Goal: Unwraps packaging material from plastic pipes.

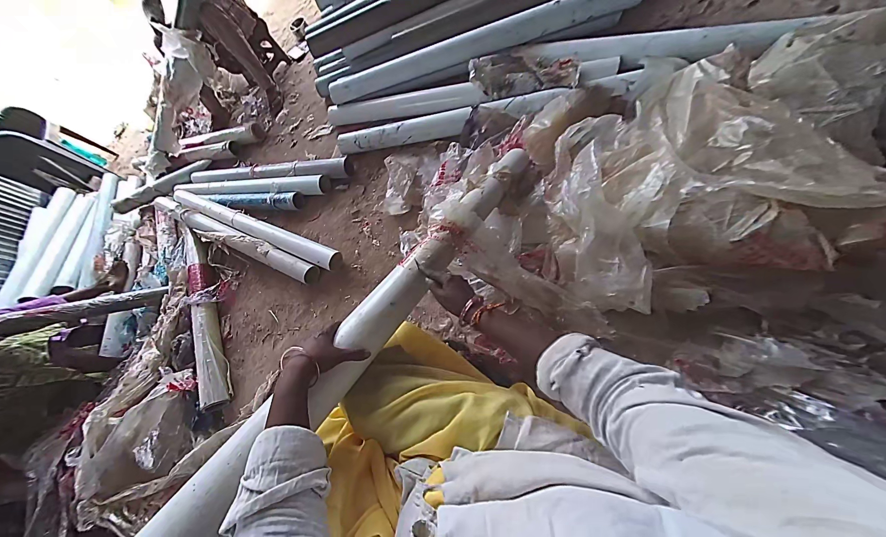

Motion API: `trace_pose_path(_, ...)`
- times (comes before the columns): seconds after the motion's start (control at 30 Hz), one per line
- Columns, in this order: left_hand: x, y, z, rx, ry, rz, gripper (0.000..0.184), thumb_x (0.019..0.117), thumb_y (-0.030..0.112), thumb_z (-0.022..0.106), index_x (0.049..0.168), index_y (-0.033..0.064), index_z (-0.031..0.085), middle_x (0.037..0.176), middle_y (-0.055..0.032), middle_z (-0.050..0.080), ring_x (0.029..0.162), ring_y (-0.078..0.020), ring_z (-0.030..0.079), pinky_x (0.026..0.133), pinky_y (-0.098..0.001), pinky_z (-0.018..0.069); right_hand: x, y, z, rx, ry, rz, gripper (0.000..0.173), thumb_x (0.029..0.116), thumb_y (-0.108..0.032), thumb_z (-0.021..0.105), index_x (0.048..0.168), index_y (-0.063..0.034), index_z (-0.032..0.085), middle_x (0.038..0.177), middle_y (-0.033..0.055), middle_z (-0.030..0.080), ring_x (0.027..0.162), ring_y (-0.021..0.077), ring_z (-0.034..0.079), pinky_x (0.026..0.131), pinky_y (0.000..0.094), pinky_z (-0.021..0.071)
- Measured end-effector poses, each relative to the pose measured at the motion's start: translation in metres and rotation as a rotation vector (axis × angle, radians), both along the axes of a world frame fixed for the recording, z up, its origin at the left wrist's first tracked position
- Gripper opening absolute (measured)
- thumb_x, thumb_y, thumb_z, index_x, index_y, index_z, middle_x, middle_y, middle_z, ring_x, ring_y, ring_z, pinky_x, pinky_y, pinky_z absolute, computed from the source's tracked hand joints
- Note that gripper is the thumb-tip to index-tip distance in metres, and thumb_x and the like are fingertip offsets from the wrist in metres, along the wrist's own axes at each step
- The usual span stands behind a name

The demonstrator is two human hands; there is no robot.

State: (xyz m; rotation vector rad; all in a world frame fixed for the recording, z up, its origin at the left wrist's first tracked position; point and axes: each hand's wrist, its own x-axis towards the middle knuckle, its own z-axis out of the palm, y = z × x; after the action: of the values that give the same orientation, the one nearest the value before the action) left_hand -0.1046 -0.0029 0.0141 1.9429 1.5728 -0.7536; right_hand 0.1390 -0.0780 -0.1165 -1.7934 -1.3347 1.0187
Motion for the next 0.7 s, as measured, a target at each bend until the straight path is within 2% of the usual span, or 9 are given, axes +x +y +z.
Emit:
trace_pose_path(0.07,-0.002,0.002,-0.001,-0.014,-0.009,0.006,0.088,0.0845,0.052,0.079,0.155,0.0181,0.04,0.142,-0.0229,0.056,0.134,-0.0396,0.052,0.11,-0.0626,0.0363,-0.03,-0.013,0.015,0.049,0.06,0.145,0.042,0.1118,-0.023,0.042,0.151,-0.0112,0.054,0.132,0.0234,0.067,0.124,0.0398,0.063,0.107,0.0566,0.0443)
trace_pose_path(0.13,-0.001,0.003,0.0,-0.022,-0.038,0.013,0.087,0.0852,0.051,0.079,0.155,0.017,0.04,0.142,-0.0235,0.055,0.134,-0.0394,0.052,0.111,-0.0618,0.036,-0.062,-0.029,0.03,0.088,0.022,0.313,0.045,0.1119,-0.029,0.04,0.154,-0.018,0.051,0.133,0.0214,0.066,0.124,0.0366,0.063,0.106,0.0526,0.0452)
trace_pose_path(0.17,0.0,0.002,0.001,-0.018,-0.039,0.014,0.086,0.0853,0.05,0.079,0.155,0.0172,0.041,0.142,-0.0232,0.056,0.133,-0.0391,0.052,0.111,-0.0615,0.0364,-0.066,-0.031,0.029,0.077,-0.004,0.3,0.045,0.1119,-0.03,0.039,0.154,-0.0203,0.05,0.131,0.0216,0.066,0.12,0.0372,0.064,0.103,0.053,0.0467)
trace_pose_path(0.23,0.0,0.001,0.004,-0.008,-0.018,0.018,0.086,0.0848,0.051,0.08,0.155,0.0177,0.042,0.141,-0.0228,0.056,0.133,-0.0389,0.052,0.11,-0.0609,0.0371,-0.045,-0.022,0.01,0.033,-0.013,0.104,0.043,0.1116,-0.025,0.042,0.152,-0.0154,0.052,0.127,0.0245,0.067,0.117,0.0415,0.065,0.101,0.0574,0.0478)
trace_pose_path(0.33,-0.005,0.005,-0.002,-0.017,-0.03,0.032,0.085,0.0843,0.05,0.08,0.153,0.0167,0.043,0.141,-0.0221,0.056,0.132,-0.0379,0.053,0.11,-0.06,0.0382,-0.004,-0.012,-0.016,-0.116,0.058,-0.125,0.044,0.1119,-0.024,0.042,0.153,-0.0117,0.05,0.131,0.027,0.066,0.122,0.046,0.062,0.105,0.0625,0.044)
trace_pose_path(0.43,-0.004,0.01,-0.001,-0.047,-0.104,0.053,0.082,0.0871,0.045,0.08,0.153,0.0124,0.043,0.141,-0.024,0.055,0.13,-0.0373,0.054,0.109,-0.0578,0.0393,-0.037,-0.032,0.004,0.008,0.136,0.033,0.042,0.1116,-0.022,0.042,0.15,-0.0081,0.054,0.127,0.0243,0.068,0.118,0.0387,0.065,0.105,0.0531,0.0458)
trace_pose_path(0.53,-0.008,0.009,-0.002,-0.054,-0.13,0.073,0.082,0.0859,0.045,0.08,0.152,0.013,0.043,0.14,-0.0227,0.056,0.129,-0.0364,0.055,0.109,-0.0572,0.0405,-0.067,-0.042,0.016,0.128,0.088,0.259,0.045,0.1104,-0.022,0.041,0.153,-0.015,0.052,0.127,0.0217,0.069,0.118,0.0354,0.065,0.104,0.0501,0.0467)
trace_pose_path(0.63,-0.011,0.011,-0.007,-0.037,-0.116,0.081,0.083,0.0834,0.047,0.082,0.152,0.0163,0.046,0.138,-0.0211,0.058,0.128,-0.0357,0.056,0.108,-0.0581,0.0412,-0.046,-0.022,0.003,0.095,0.075,0.075,0.044,0.1111,-0.019,0.042,0.154,-0.0159,0.05,0.121,0.025,0.07,0.111,0.0418,0.067,0.098,0.0577,0.048)
trace_pose_path(0.7,-0.01,0.011,-0.008,-0.044,-0.134,0.082,0.08,0.0847,0.045,0.082,0.15,0.0141,0.047,0.137,-0.0215,0.058,0.126,-0.035,0.057,0.108,-0.0564,0.0419,-0.05,-0.018,0.01,0.072,0.064,0.093,0.044,0.1113,-0.02,0.041,0.154,-0.0152,0.05,0.123,0.0255,0.069,0.114,0.0423,0.066,0.1,0.0577,0.0475)
